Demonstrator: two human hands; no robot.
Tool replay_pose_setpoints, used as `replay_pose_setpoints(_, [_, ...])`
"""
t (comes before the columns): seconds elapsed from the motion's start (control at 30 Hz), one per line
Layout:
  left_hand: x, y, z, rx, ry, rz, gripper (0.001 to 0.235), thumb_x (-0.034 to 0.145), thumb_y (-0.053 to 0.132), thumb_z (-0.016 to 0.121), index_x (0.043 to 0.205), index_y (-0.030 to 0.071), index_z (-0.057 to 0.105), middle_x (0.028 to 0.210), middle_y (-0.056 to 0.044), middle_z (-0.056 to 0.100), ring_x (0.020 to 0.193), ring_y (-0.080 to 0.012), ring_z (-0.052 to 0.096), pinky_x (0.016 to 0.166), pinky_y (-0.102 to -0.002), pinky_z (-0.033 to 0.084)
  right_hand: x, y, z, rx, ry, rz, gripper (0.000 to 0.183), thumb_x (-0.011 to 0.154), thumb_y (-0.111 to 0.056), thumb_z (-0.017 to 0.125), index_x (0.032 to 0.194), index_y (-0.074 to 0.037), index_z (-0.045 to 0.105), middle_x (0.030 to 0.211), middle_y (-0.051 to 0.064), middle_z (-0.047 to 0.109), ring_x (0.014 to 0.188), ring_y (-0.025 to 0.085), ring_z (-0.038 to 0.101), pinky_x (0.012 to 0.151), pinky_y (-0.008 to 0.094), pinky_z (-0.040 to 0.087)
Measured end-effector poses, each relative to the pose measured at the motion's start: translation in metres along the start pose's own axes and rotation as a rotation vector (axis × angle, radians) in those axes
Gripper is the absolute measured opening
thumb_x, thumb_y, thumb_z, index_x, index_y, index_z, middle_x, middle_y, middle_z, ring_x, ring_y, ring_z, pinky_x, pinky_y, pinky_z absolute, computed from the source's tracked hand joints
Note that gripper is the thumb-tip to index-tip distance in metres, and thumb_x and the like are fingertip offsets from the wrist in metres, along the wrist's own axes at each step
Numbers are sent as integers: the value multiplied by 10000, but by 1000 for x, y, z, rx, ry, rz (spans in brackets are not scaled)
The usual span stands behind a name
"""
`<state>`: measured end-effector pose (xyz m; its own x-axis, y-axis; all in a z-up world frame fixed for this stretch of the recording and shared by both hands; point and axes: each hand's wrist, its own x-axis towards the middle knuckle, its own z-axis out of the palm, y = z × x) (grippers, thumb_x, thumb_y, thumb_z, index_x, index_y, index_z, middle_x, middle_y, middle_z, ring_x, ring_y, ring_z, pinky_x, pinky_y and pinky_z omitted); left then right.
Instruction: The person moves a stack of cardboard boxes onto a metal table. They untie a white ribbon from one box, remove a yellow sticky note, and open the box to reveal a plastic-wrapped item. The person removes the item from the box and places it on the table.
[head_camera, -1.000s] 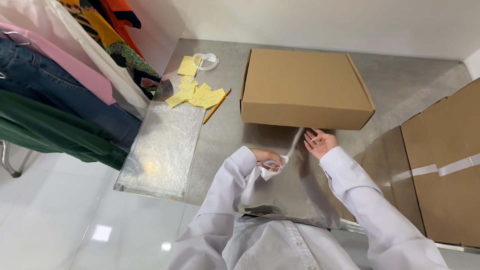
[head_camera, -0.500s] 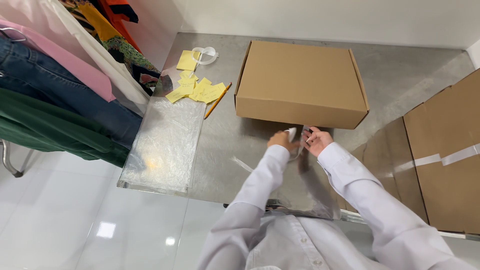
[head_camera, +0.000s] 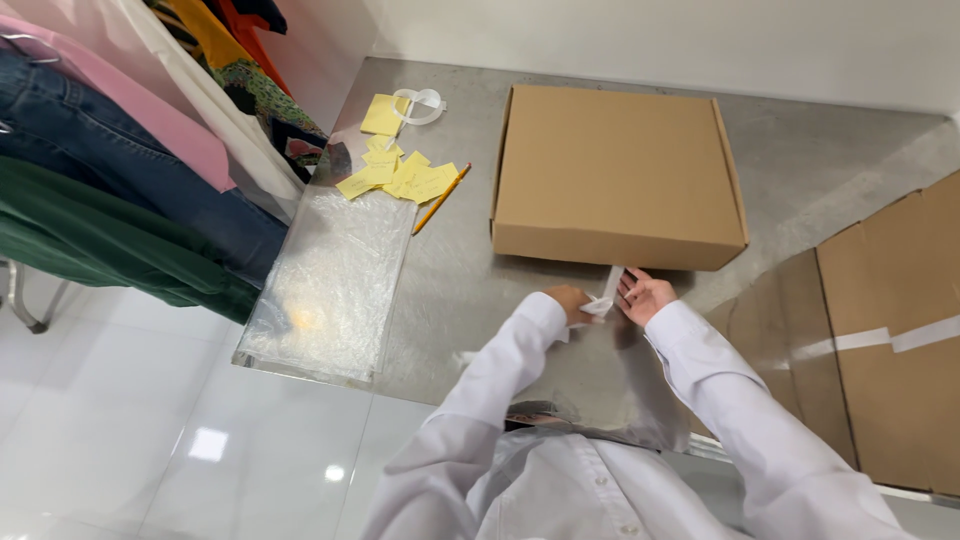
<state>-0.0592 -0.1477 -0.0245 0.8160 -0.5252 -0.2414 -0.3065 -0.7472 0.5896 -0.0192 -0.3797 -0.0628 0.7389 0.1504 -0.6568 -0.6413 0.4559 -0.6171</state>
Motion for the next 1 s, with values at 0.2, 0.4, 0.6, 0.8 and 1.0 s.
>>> replay_pose_setpoints(0.2, [-69, 3, -64, -272, 395, 249, 296, 910, 353, 703, 1119, 145, 724, 1509, 17, 438, 1377, -261, 506, 1028, -540, 485, -10, -3, 7, -7, 17, -3, 819, 696, 83, 441, 1408, -311, 531, 1308, -49, 475, 1166, 192, 500, 847, 342, 396])
replay_pose_setpoints(0.4, [-45, 20, -74, -1622, 195, 11, 280, 941, 225, 668, 760, 26, 590, 460, -170, 452, 302, -288, 483, 302, -393, 416, 13, 5, 0, -18, 48, 6, 847, 681, 75, 454, 1421, -334, 522, 1370, -67, 436, 1254, 178, 441, 901, 357, 344])
replay_pose_setpoints(0.6, [-17, -46, -34, -517, -41, -312, 385, 782, 374, 674, 1123, 213, 748, 1005, -100, 783, 1001, -337, 738, 936, -471, 576, 14, 4, 2, 18, 61, -2, 827, 677, 89, 466, 1401, -309, 495, 1316, -81, 446, 1218, 173, 446, 940, 360, 362])
replay_pose_setpoints(0.8, [-20, -5, -23, -60, 187, -382, 659, 801, 472, 795, 1334, 143, 591, 1312, -179, 608, 1081, -418, 702, 904, -534, 598, 17, 12, 5, 12, 59, -26, 876, 708, 109, 460, 1486, -293, 442, 1545, -64, 310, 1361, 176, 356, 988, 347, 315])
replay_pose_setpoints(1.0, [11, -6, 17, 14, 116, -346, 648, 772, 431, 834, 1230, 76, 545, 1163, -184, 664, 1029, -477, 705, 854, -563, 592, 9, 9, 15, 29, 59, -28, 871, 718, 91, 454, 1515, -258, 410, 1600, -60, 244, 1433, 170, 300, 1065, 350, 271])
